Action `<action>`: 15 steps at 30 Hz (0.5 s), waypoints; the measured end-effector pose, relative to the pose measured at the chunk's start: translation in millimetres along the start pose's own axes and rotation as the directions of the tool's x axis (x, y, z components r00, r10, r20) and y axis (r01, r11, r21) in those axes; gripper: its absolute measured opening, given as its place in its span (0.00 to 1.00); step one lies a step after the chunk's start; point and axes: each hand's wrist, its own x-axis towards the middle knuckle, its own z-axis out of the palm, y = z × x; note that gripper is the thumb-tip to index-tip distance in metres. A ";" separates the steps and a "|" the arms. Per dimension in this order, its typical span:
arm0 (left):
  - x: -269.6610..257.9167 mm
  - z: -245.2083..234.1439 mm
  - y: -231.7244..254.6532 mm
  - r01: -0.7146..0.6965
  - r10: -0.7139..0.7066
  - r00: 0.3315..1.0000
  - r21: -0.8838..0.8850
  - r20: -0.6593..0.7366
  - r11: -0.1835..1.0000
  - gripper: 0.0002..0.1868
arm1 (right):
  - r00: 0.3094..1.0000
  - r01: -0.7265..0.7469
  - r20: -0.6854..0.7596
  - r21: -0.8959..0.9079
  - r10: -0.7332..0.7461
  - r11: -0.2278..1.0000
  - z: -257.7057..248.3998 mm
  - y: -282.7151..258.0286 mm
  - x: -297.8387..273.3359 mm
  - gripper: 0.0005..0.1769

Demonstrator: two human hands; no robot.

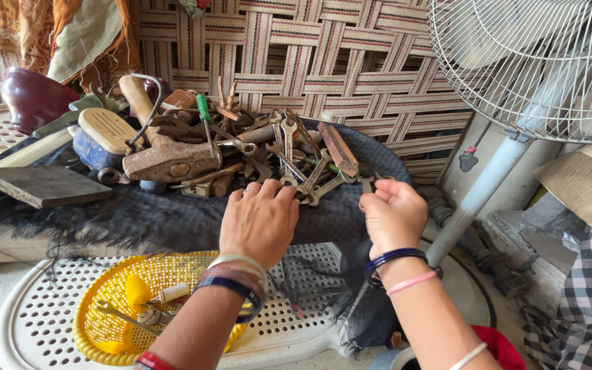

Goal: The person sorts a pile of metal tools on a table, picking up wrenches and other items one by one and placing them into a yellow basket. The hands repeatedly reach into the pile, select individual tools, and transfer them to the basket.

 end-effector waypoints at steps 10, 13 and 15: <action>-56.7 0.0 -33.7 -0.299 0.334 0.910 0.171 -0.245 0.939 0.26 | 0.896 -0.436 0.336 0.550 0.289 0.712 -5.9 -18.9 -35.5 0.27; -72.3 3.8 -44.8 -0.240 0.307 0.923 0.278 -0.232 0.930 0.30 | 0.850 -0.506 0.437 0.528 0.293 0.682 -0.1 -23.9 -48.9 0.23; -88.1 8.2 -54.4 -0.189 0.270 0.937 0.329 -0.223 0.925 0.33 | 0.816 -0.538 0.511 0.504 0.269 0.675 2.2 -24.9 -58.9 0.20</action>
